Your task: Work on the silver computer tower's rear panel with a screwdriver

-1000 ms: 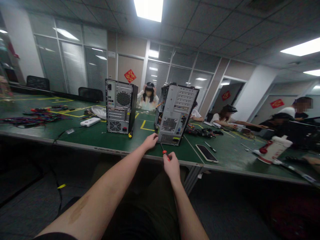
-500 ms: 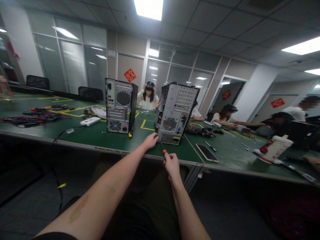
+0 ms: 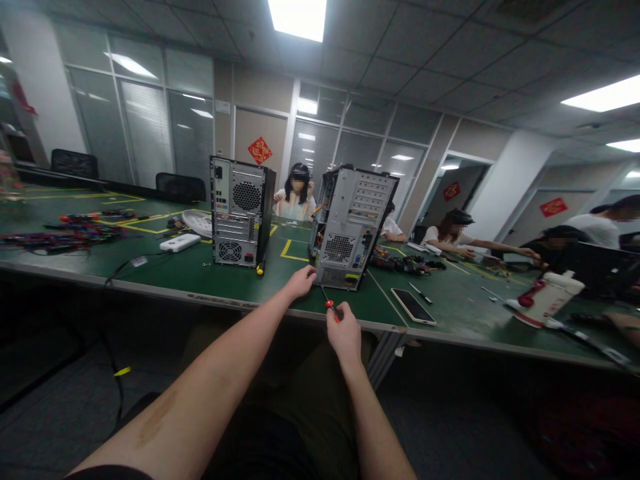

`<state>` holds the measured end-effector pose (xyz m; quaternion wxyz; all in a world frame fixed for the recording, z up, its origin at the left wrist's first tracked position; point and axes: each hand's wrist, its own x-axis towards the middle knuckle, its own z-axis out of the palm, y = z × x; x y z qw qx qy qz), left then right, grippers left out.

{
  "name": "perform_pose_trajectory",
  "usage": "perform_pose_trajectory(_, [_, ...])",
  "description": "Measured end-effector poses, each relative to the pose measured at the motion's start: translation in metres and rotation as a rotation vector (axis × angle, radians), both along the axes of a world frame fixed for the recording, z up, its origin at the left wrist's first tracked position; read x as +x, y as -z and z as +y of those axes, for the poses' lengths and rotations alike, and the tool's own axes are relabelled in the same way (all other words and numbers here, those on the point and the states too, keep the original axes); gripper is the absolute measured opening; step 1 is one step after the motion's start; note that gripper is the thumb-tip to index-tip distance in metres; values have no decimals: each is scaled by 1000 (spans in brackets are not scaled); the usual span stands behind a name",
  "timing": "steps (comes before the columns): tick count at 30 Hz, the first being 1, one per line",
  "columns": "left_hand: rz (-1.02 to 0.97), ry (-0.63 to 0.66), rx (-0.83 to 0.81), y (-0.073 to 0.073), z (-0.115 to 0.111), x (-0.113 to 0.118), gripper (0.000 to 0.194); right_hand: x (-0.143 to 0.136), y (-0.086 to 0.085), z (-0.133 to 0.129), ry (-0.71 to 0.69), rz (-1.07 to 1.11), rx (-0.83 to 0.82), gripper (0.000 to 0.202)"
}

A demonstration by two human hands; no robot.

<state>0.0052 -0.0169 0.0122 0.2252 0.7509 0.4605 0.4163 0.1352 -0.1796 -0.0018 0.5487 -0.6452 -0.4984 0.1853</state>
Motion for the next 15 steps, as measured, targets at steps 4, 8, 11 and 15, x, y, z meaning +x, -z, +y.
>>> perform_pose_trajectory(4, [3, 6, 2, 0, 0, 0, 25, -5, -2, -8, 113, -472, -66, 12])
perform_pose_trajectory(8, [17, -4, -3, -1, -1, 0, 25, -10, -1, -10, 142, -685, -112, 22])
perform_pose_trajectory(11, [17, -1, -13, -1, -1, 0, 26, -7, 1, -7, 58, -314, -49, 9])
perform_pose_trajectory(15, [6, 9, -16, -2, -2, 0, 25, -4, 6, 3, -17, 84, -11, 17])
